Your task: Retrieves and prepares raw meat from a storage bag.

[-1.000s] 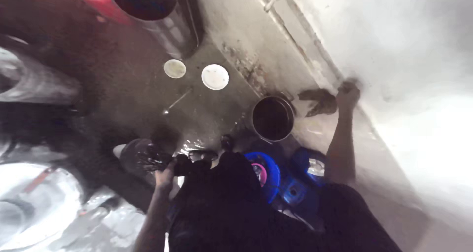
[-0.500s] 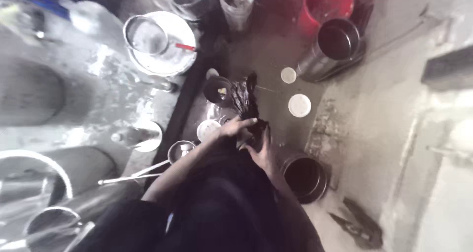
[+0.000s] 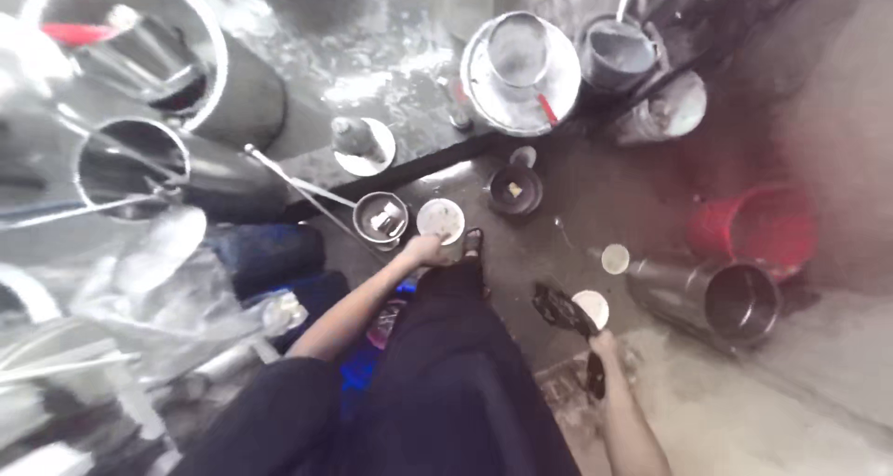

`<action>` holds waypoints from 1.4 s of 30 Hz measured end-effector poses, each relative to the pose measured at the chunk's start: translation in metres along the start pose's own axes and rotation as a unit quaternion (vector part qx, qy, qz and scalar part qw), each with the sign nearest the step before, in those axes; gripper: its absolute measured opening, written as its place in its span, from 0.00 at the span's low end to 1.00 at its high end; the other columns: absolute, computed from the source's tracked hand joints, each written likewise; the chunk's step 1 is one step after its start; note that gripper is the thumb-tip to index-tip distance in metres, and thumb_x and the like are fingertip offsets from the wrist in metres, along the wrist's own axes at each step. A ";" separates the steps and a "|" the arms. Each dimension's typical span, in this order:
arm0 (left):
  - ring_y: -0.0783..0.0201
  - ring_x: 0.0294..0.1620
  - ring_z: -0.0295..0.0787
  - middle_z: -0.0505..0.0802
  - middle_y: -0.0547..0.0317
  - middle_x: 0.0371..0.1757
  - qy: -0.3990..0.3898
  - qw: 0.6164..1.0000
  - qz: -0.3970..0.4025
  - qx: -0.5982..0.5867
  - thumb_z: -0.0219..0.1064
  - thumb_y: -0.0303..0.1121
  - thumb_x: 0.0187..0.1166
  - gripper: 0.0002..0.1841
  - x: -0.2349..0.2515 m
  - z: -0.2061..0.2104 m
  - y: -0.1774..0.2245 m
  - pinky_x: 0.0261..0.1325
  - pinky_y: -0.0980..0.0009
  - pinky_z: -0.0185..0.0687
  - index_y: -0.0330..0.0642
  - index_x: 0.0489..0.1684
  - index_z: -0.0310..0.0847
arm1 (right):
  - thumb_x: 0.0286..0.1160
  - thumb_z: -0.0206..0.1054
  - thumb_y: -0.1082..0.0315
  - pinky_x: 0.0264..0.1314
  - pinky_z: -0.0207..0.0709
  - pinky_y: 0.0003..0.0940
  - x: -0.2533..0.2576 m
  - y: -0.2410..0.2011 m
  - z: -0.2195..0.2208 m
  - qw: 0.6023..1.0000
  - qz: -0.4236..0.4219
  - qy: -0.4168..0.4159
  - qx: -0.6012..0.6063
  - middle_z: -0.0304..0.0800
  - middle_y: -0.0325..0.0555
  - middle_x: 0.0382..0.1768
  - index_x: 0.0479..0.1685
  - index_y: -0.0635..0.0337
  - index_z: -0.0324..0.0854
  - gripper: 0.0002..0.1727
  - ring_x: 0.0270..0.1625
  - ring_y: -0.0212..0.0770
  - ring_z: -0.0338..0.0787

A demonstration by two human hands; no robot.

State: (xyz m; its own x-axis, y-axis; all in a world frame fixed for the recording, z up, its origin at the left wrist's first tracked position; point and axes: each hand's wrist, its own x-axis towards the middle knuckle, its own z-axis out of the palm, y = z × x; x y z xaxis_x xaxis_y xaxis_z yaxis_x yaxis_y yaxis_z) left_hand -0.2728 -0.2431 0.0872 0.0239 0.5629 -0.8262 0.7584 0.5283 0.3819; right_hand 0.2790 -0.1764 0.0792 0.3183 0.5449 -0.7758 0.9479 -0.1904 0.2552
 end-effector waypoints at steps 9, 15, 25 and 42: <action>0.50 0.62 0.88 0.86 0.39 0.70 0.204 0.691 -0.283 -0.633 0.54 0.37 0.92 0.23 -0.044 0.032 -0.145 0.64 0.54 0.83 0.38 0.83 0.68 | 0.71 0.76 0.60 0.68 0.77 0.69 -0.010 -0.066 -0.067 0.996 0.006 0.068 0.063 0.88 0.69 0.63 0.73 0.64 0.79 0.30 0.67 0.67 0.88; 0.45 0.65 0.88 0.86 0.36 0.71 0.121 0.746 -0.274 -0.594 0.59 0.33 0.90 0.22 -0.042 0.101 -0.131 0.69 0.49 0.82 0.35 0.80 0.72 | 0.73 0.76 0.59 0.69 0.76 0.69 -0.008 -0.140 -0.102 0.993 -0.081 0.070 0.052 0.89 0.70 0.60 0.72 0.65 0.81 0.29 0.65 0.68 0.88; 0.44 0.64 0.88 0.88 0.35 0.67 0.145 0.614 -0.327 -0.704 0.57 0.31 0.91 0.21 -0.061 0.155 -0.106 0.68 0.48 0.82 0.33 0.80 0.71 | 0.76 0.75 0.55 0.73 0.74 0.68 0.019 -0.194 -0.150 0.993 -0.110 0.052 0.007 0.89 0.71 0.61 0.69 0.68 0.82 0.30 0.67 0.68 0.87; 0.44 0.66 0.89 0.86 0.35 0.71 0.241 0.637 -0.271 -0.680 0.59 0.33 0.89 0.22 0.035 -0.055 -0.159 0.71 0.48 0.82 0.35 0.80 0.72 | 0.78 0.73 0.60 0.70 0.76 0.65 0.042 -0.368 -0.228 0.984 -0.174 -0.010 -0.027 0.90 0.72 0.58 0.66 0.70 0.83 0.25 0.64 0.67 0.88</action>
State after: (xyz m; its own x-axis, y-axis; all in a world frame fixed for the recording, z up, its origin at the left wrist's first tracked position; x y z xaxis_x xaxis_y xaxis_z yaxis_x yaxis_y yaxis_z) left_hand -0.4281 -0.2721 0.0200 -0.4522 0.0205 -0.8917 -0.7040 0.6057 0.3709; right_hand -0.0549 0.1028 0.0847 -0.0249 0.5523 -0.8333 0.9988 0.0489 0.0025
